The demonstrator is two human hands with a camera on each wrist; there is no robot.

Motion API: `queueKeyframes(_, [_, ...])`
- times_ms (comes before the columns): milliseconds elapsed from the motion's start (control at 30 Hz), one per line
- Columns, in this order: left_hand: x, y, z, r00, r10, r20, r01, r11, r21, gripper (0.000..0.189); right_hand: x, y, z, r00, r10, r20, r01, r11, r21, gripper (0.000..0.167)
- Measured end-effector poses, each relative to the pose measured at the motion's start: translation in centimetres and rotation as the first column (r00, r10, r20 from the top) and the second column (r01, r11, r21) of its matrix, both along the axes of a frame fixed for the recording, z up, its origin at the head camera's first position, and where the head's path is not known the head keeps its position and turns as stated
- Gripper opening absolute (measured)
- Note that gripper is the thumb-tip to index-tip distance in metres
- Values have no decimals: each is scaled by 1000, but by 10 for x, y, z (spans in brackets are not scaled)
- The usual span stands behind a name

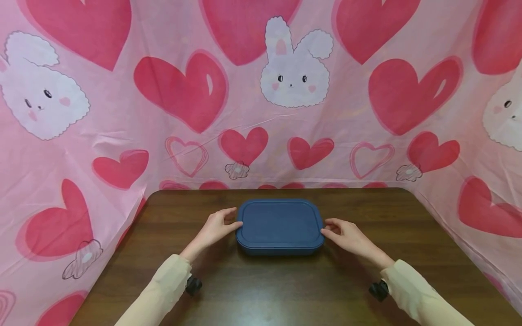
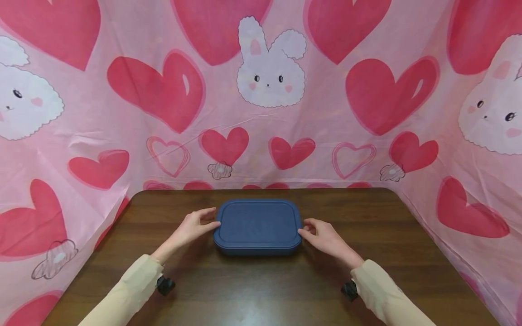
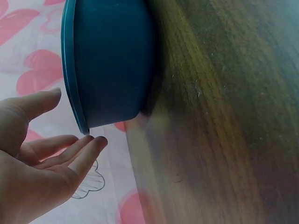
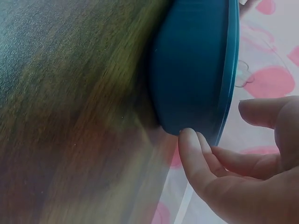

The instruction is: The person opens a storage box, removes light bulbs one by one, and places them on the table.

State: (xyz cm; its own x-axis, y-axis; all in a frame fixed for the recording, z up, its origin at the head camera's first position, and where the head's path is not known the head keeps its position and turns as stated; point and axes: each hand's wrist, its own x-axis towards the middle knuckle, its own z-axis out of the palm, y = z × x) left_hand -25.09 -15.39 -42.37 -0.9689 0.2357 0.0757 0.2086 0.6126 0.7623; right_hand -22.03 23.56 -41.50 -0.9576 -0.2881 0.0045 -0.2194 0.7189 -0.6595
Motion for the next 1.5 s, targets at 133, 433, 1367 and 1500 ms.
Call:
queueKeyframes(133, [-1, 3, -1, 1000, -14, 10, 14, 1000, 15, 60, -1, -3, -1, 1000, 10, 6, -10, 1000, 14, 52])
queueKeyframes(433, [-3, 6, -1, 1000, -19, -7, 19, 1000, 20, 58, -4, -4, -1, 999, 37, -12, -36, 999, 32, 49])
queueKeyframes(1367, [-4, 5, 0, 1000, -6, 8, 6, 1000, 23, 58, -4, -5, 13, 997, 55, -59, -53, 998, 23, 43])
queueKeyframes(1500, [-4, 5, 3, 1000, -10, 8, 9, 1000, 12, 57, -2, -5, 15, 997, 48, -55, -46, 999, 25, 45])
